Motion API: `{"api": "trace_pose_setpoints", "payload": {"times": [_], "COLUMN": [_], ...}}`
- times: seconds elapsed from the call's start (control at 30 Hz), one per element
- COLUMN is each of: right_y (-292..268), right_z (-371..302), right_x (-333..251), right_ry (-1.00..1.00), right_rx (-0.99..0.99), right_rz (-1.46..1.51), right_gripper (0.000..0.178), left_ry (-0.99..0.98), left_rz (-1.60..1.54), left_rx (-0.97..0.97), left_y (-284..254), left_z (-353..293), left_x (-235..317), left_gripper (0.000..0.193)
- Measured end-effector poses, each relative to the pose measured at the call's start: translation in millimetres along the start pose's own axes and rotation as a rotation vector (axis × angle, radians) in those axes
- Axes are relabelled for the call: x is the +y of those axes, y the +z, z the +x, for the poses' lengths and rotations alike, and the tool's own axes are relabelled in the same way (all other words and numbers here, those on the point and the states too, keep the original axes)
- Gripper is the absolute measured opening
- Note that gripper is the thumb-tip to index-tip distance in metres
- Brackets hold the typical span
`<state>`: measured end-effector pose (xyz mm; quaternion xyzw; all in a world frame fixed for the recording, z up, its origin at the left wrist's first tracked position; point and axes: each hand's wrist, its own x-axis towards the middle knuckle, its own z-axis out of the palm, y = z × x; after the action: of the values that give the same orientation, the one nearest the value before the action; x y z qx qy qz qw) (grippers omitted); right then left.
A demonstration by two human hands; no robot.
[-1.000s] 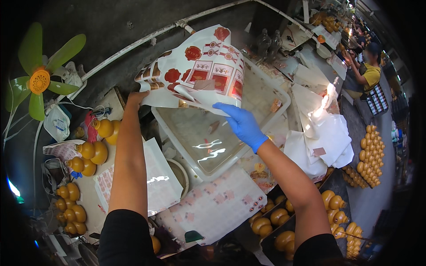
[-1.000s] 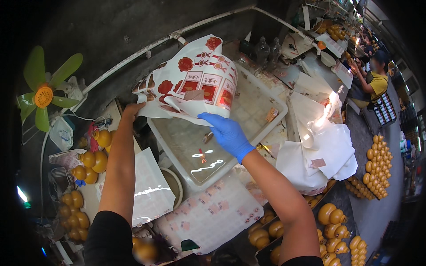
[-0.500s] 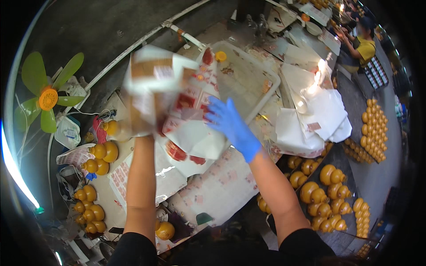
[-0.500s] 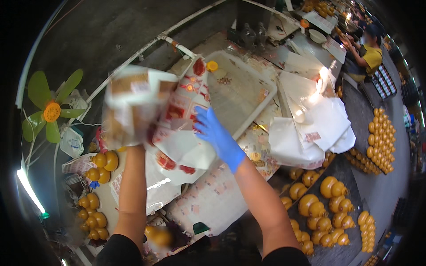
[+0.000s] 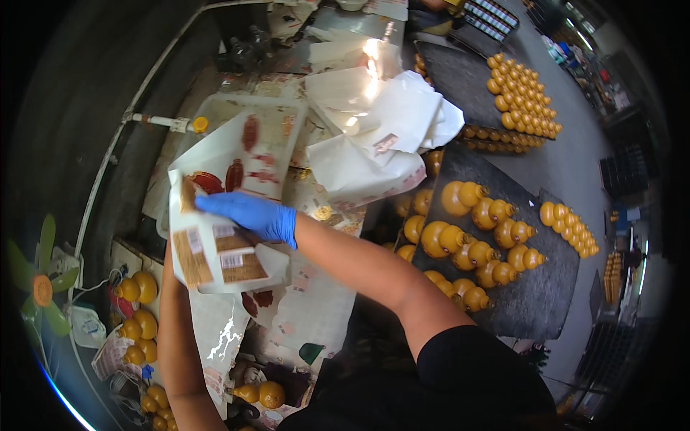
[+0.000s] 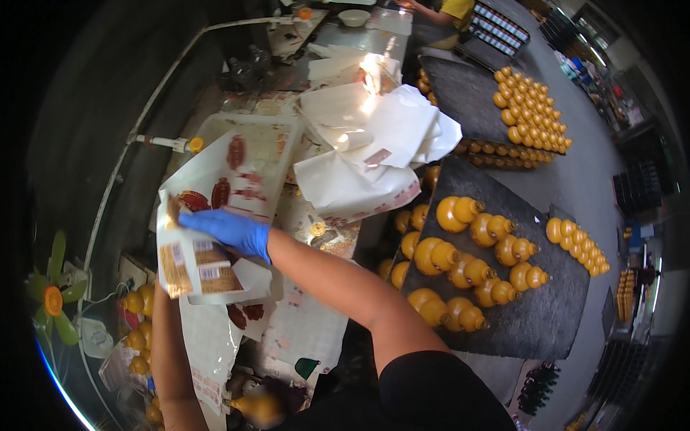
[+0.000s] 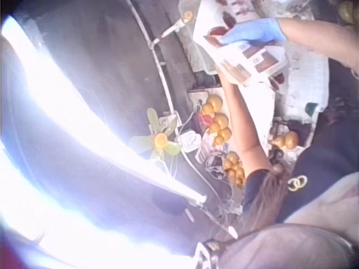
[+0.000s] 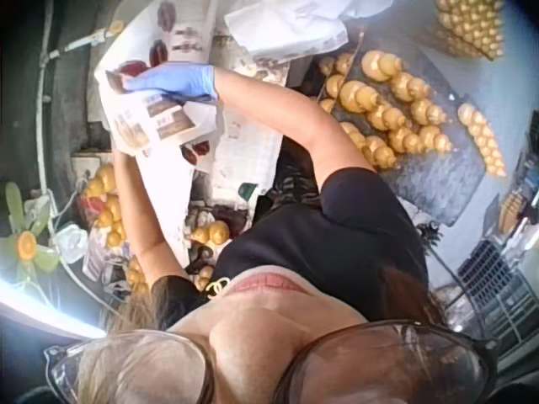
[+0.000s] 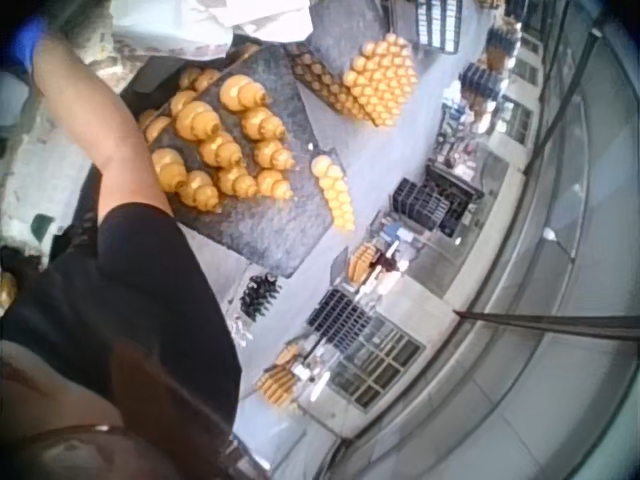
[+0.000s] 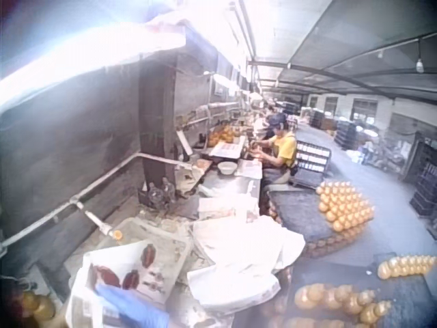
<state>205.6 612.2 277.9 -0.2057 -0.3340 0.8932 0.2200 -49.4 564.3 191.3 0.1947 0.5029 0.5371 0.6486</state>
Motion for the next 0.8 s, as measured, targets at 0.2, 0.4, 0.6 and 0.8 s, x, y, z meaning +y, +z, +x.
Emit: {"api": "trace_pose_setpoints", "payload": {"times": [0.2, 0.4, 0.6, 0.8], "right_y": [-173.8, -374.7, -326.3, -371.7], "right_z": [-84.1, -234.9, -159.6, -121.0], "right_x": [-65.2, -54.7, -67.8, -79.5], "right_ry": [-0.872, -0.478, 0.137, 0.005], "right_rx": [1.302, 1.77, 2.072, 2.048], "right_rz": [-0.829, -0.028, -0.566, -0.27], "right_gripper": [0.069, 0.127, 0.121, 0.114], "left_ry": [0.333, 0.428, 0.398, 0.411], "left_rz": [0.927, 0.691, 0.511, 0.345], "left_rx": [0.121, 0.275, 0.315, 0.283], "left_y": [89.3, 72.6, 53.5, 71.0], "left_z": [-33.6, -44.6, -37.4, -41.2], "left_x": [40.6, 51.1, 53.7, 48.0], "left_gripper": [0.027, 0.033, 0.041, 0.044]}}
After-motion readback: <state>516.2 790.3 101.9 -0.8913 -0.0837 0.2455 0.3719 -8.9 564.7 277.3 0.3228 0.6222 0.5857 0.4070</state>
